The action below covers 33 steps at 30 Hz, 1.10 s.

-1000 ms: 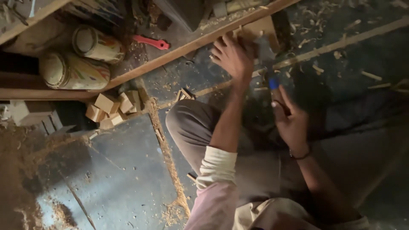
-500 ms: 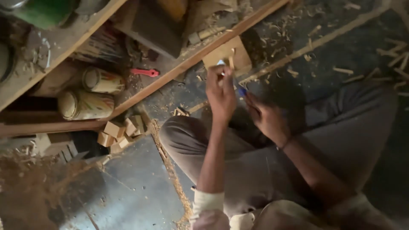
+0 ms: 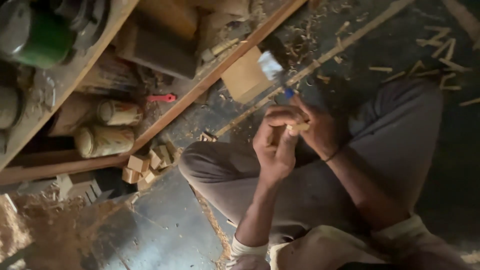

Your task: The person carves small wooden pegs by hand using a chisel and a wooden block as a work surface.

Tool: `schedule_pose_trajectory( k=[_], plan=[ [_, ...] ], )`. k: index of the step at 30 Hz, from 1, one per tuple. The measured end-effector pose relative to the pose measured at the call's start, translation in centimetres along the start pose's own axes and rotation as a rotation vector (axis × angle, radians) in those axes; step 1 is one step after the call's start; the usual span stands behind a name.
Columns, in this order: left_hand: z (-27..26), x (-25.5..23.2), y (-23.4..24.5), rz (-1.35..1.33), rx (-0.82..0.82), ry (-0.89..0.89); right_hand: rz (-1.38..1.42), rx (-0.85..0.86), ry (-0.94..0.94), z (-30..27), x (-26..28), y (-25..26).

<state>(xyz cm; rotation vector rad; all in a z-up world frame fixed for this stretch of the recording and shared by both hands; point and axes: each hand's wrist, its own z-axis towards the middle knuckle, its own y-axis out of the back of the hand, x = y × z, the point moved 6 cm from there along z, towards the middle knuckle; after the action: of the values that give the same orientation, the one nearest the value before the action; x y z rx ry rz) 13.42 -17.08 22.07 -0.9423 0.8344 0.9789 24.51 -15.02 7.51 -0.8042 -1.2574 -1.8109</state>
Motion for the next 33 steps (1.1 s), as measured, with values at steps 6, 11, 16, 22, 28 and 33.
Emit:
schedule_pose_trajectory(
  k=[6, 11, 16, 22, 28, 33],
  plan=[
    [0.1, 4.1, -3.9, -0.022, 0.112, 0.092, 0.082, 0.041, -0.096, 0.7, -0.6, -0.6],
    [1.2, 14.5, -9.7, 0.196, 0.150, 0.300, 0.075, -0.035, -0.267, -2.3, -5.1, 2.8],
    [4.4, 26.1, -17.3, 0.370, 0.271, 0.442, 0.111, 0.000, -0.344, -2.7, -7.2, 2.8],
    [6.0, 27.4, -17.5, 0.505, 0.293, 0.221, 0.136, 0.125, -0.369, -1.5, -7.1, 1.4],
    [2.5, 13.0, -0.9, 1.329, 0.285, -0.008, 0.127, 0.219, -0.384, -0.4, -5.5, -1.4],
    [-5.7, -1.6, 16.9, 1.497, -0.379, -0.038, 0.336, 0.138, -0.394, -1.2, -6.8, -3.7]
  ],
)
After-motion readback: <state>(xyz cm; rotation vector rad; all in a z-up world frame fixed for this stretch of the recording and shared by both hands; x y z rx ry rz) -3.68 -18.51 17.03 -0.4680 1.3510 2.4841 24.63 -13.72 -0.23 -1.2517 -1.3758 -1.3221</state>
